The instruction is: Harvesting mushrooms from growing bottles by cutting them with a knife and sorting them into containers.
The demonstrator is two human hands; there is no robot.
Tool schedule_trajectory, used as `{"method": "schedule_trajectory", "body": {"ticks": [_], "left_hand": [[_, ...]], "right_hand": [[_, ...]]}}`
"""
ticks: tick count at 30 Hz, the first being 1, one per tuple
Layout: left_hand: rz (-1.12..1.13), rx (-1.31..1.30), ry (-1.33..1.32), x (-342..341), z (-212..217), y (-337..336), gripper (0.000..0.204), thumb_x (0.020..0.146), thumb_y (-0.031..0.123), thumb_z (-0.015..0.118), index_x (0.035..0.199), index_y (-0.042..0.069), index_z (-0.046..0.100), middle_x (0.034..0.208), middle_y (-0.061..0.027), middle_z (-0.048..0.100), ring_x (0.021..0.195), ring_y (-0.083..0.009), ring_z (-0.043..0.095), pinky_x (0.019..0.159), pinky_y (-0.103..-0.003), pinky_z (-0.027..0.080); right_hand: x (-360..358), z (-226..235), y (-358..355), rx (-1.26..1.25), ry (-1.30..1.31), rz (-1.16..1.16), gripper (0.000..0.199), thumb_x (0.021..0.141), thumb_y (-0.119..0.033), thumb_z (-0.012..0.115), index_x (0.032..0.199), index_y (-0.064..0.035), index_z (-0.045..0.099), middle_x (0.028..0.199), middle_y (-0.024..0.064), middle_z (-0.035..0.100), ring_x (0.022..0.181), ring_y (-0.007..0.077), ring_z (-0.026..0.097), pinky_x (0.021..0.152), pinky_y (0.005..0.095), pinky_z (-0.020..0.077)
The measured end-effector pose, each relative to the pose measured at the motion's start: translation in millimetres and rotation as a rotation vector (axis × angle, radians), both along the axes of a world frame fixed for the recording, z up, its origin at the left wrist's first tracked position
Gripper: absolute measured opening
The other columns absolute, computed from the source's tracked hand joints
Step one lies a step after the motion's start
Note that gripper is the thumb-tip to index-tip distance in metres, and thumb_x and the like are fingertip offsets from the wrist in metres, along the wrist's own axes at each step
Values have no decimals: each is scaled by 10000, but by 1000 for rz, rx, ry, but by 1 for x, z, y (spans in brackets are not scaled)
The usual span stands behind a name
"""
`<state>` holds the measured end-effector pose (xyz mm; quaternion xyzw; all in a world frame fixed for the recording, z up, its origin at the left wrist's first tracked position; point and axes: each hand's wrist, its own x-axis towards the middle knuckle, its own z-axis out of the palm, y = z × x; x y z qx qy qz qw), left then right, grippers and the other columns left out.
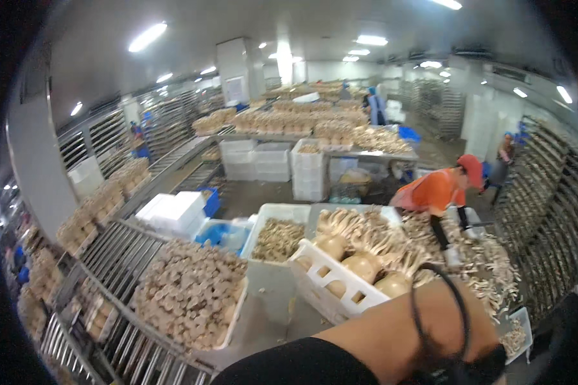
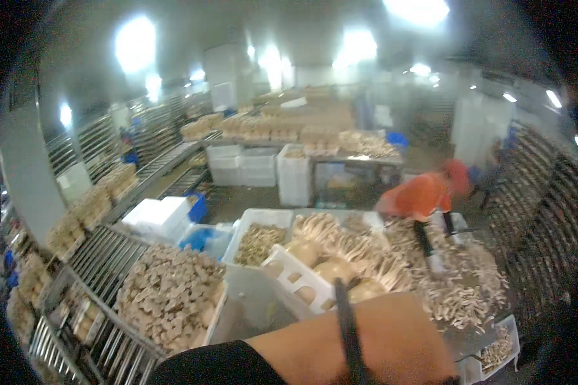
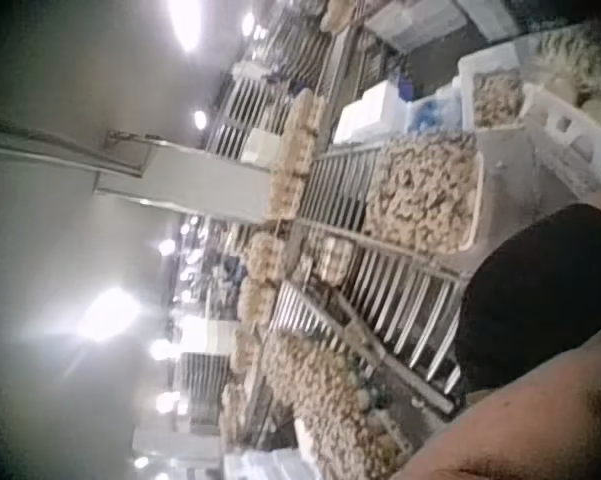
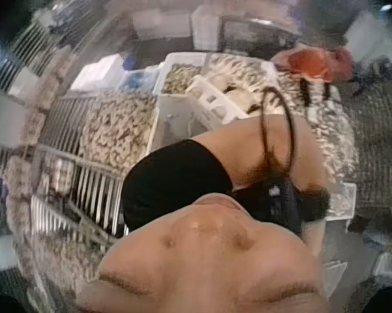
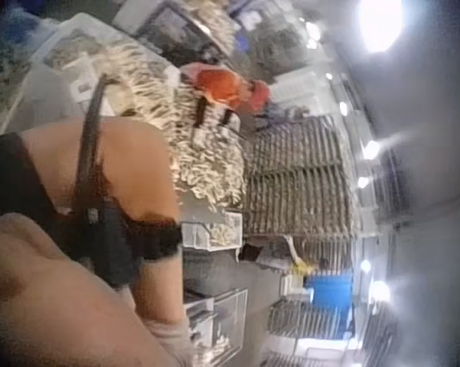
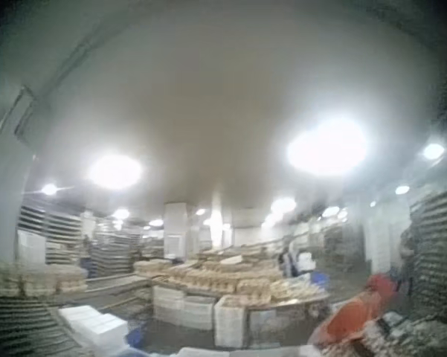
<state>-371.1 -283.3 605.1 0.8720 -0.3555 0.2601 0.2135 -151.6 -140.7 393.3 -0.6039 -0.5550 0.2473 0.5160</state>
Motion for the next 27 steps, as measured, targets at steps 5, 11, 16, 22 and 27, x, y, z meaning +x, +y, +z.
{"method": "schedule_trajectory", "body": {"ticks": [5, 11, 16, 22, 27], "left_hand": [[120, 195, -81, 13, 14, -2, 398, 842, 260, 496, 1190, 65, 485, 1177, -128, 512, 1066, -276, 520, 889, -433, 416], [122, 422, -237, 12, 25, -7, 429, 840, 252, 490, 1221, 60, 457, 1197, -122, 492, 1080, -274, 507, 902, -447, 407], [432, 313, -227, -30, -9, 80, 427, 802, 195, 495, 1203, 50, 469, 1117, -137, 518, 1076, -259, 500, 899, -400, 409], [1156, 74, 177, -86, -132, 180, 434, 794, 167, 561, 1205, 49, 483, 1105, -139, 551, 1022, -289, 536, 853, -391, 441], [1348, -214, 293, -111, -237, 191, 392, 829, 233, 573, 1177, 63, 519, 1076, -150, 577, 963, -322, 562, 819, -404, 453]], "right_hand": [[-3, -46, -40, -142, 58, 26, 371, 804, -133, 579, 1133, -24, 447, 866, 81, 538, 773, 178, 510, 649, 324, 421], [8, -96, -94, -272, 226, -104, 317, 802, -118, 580, 1086, -19, 480, 808, 62, 540, 705, 164, 518, 589, 309, 430], [37, -127, -66, -261, 365, -210, 272, 800, -106, 581, 1046, -15, 508, 760, 47, 541, 648, 152, 526, 539, 296, 438], [36, -114, -21, -85, 569, -330, 214, 769, -56, 571, 973, -20, 518, 715, 21, 537, 583, 132, 500, 515, 286, 427], [49, -114, 9, 70, 127, -128, 244, 698, -27, 596, 931, -15, 524, 714, 56, 532, 604, 146, 499, 514, 300, 411]]}}
